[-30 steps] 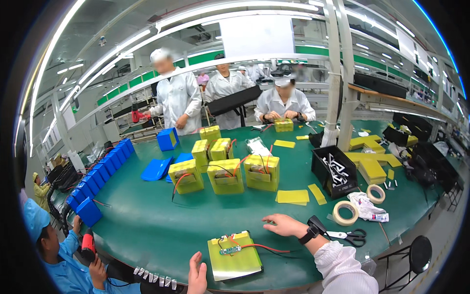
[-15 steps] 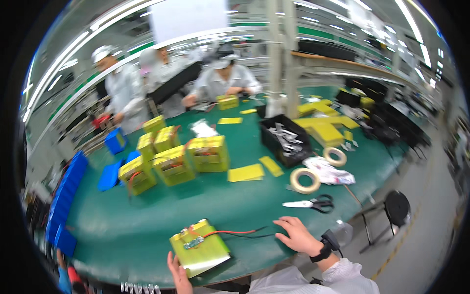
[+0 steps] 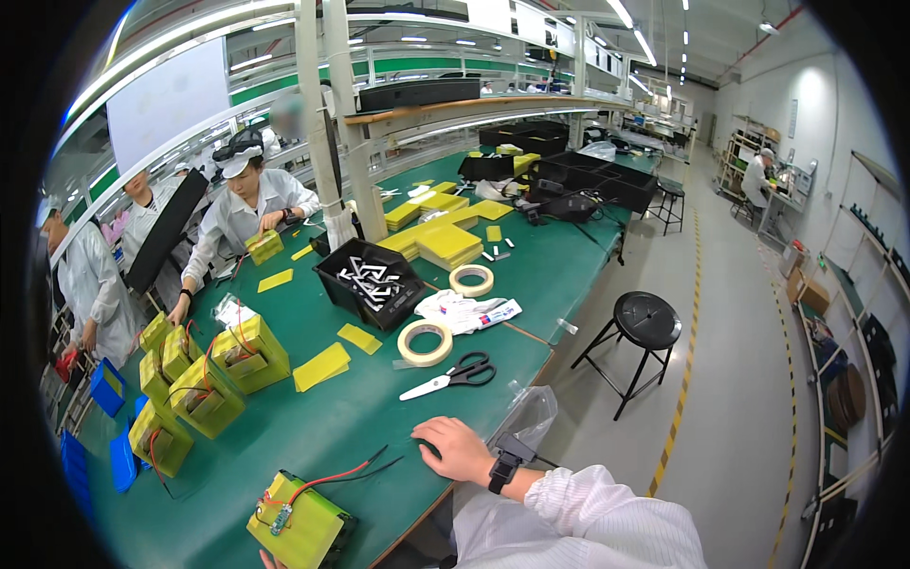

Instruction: Assembling and inspecting battery packs on a factory production line.

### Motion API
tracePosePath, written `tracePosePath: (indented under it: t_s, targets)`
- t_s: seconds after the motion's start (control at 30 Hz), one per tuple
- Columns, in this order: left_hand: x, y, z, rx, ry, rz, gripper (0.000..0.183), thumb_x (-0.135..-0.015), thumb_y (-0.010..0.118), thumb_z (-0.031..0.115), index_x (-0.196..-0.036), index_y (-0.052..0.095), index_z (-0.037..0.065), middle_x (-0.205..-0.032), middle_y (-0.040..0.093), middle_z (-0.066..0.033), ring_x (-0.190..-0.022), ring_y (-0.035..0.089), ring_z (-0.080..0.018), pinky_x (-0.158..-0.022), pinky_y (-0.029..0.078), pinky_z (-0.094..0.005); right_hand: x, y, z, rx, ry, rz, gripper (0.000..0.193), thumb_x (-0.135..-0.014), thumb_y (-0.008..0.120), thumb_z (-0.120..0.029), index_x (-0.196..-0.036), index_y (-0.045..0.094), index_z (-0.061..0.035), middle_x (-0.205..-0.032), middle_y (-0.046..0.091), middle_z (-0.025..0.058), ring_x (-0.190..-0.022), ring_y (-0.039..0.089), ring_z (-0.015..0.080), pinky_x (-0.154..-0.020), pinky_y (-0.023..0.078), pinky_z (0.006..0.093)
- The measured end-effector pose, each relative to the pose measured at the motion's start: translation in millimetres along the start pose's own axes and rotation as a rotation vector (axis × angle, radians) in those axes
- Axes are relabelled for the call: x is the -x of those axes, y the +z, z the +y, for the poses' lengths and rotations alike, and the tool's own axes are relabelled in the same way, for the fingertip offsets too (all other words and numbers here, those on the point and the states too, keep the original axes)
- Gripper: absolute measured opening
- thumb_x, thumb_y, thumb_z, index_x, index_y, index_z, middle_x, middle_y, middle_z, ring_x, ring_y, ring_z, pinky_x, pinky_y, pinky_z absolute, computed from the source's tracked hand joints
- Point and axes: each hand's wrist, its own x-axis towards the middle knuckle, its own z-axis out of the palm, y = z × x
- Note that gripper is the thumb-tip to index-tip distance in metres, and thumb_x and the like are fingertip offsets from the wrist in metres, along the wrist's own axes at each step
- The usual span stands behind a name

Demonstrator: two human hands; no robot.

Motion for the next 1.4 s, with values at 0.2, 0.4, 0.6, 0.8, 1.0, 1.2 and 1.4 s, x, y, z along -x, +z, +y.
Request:
tracePosePath:
  t_s: [0.2, 0.4, 0.6, 0.8, 1.0, 1.2, 1.4]
  targets:
    - [2.4, 10.3, 12.1, -0.057, 0.043, -0.018, 0.071, -0.1, 0.045, 0.047, -0.15, 0.02, 0.002, -0.15, 0.03, -0.0201, -0.132, 0.038, -0.0329, -0.108, 0.033, -0.0428, 3.0, -2.2, 1.5, -0.007, -0.006, 0.01, 0.021, -0.083, 0.062, -0.012, -0.103, 0.064, -0.0058, -0.108, 0.065, 0.0066, -0.105, 0.059, 0.0245, -0.091, 0.046, 0.037]
    - [5.4, 4.7, -3.8, -0.053, 0.21, 0.051, 0.057, -0.103, 0.044, 0.035, -0.146, 0.028, 0.001, -0.146, 0.038, -0.0175, -0.129, 0.043, -0.0284, -0.107, 0.035, -0.0399, -1.5, 7.7, -2.9, -0.052, -0.106, 0.052, 0.023, -0.078, 0.063, -0.01, -0.101, 0.065, -0.0063, -0.101, 0.066, 0.0086, -0.1, 0.061, 0.0279, -0.087, 0.048, 0.0395]
    - [5.5, 16.2, 4.0, -0.11, 0.065, -0.018, 0.06, -0.103, 0.038, 0.03, -0.15, 0.014, 0.002, -0.144, 0.036, -0.0191, -0.132, 0.037, -0.0286, -0.11, 0.028, -0.0392, 0.8, -3.2, 5.6, -0.006, -0.058, 0.073, 0.022, -0.076, 0.062, -0.008, -0.098, 0.065, -0.0061, -0.1, 0.066, 0.0077, -0.098, 0.061, 0.027, -0.084, 0.047, 0.04]
    - [6.6, 4.2, 41.2, -0.169, -0.054, 0.123, 0.066, -0.104, 0.034, 0.041, -0.152, 0.01, 0.004, -0.147, 0.032, -0.0254, -0.135, 0.036, -0.0327, -0.112, 0.026, -0.043, -9.5, -3.2, 11.1, -0.035, -0.079, -0.044, 0.024, -0.077, 0.064, -0.01, -0.101, 0.064, -0.0058, -0.109, 0.063, 0.0097, -0.104, 0.058, 0.0291, -0.089, 0.046, 0.0411]
    - [-20.8, -49.1, 172.9, -0.137, 0.354, 0.389, 0.07, -0.101, 0.036, 0.046, -0.152, 0.013, 0.004, -0.149, 0.034, -0.0202, -0.139, 0.033, -0.029, -0.115, 0.019, -0.0414, -88.8, -103.6, 3.8, -0.226, -0.223, -0.651, 0.039, -0.086, 0.067, -0.025, -0.12, 0.059, -0.0064, -0.116, 0.061, 0.0157, -0.108, 0.058, 0.0345, -0.092, 0.048, 0.0403]
    - [-56.0, -36.9, 260.9, -0.128, 0.397, 0.519, 0.065, -0.102, 0.032, 0.048, -0.152, 0.018, 0.007, -0.149, 0.035, -0.0209, -0.138, 0.035, -0.0303, -0.114, 0.022, -0.0414, -236.5, -180.9, -15.9, -0.169, -0.299, -0.415, 0.037, -0.082, 0.07, -0.015, -0.115, 0.06, -0.0048, -0.109, 0.063, 0.0145, -0.103, 0.059, 0.0338, -0.088, 0.048, 0.0395]
    - [-105.5, -22.3, 315.4, -0.137, 0.314, 0.49, 0.067, -0.101, 0.033, 0.05, -0.151, 0.019, 0.008, -0.148, 0.036, -0.0205, -0.137, 0.036, -0.031, -0.112, 0.024, -0.0435, -350.2, -203.2, -21.4, -0.021, -0.308, -0.406, 0.035, -0.081, 0.069, -0.012, -0.114, 0.06, -0.0022, -0.109, 0.063, 0.0158, -0.103, 0.059, 0.0354, -0.09, 0.047, 0.039]
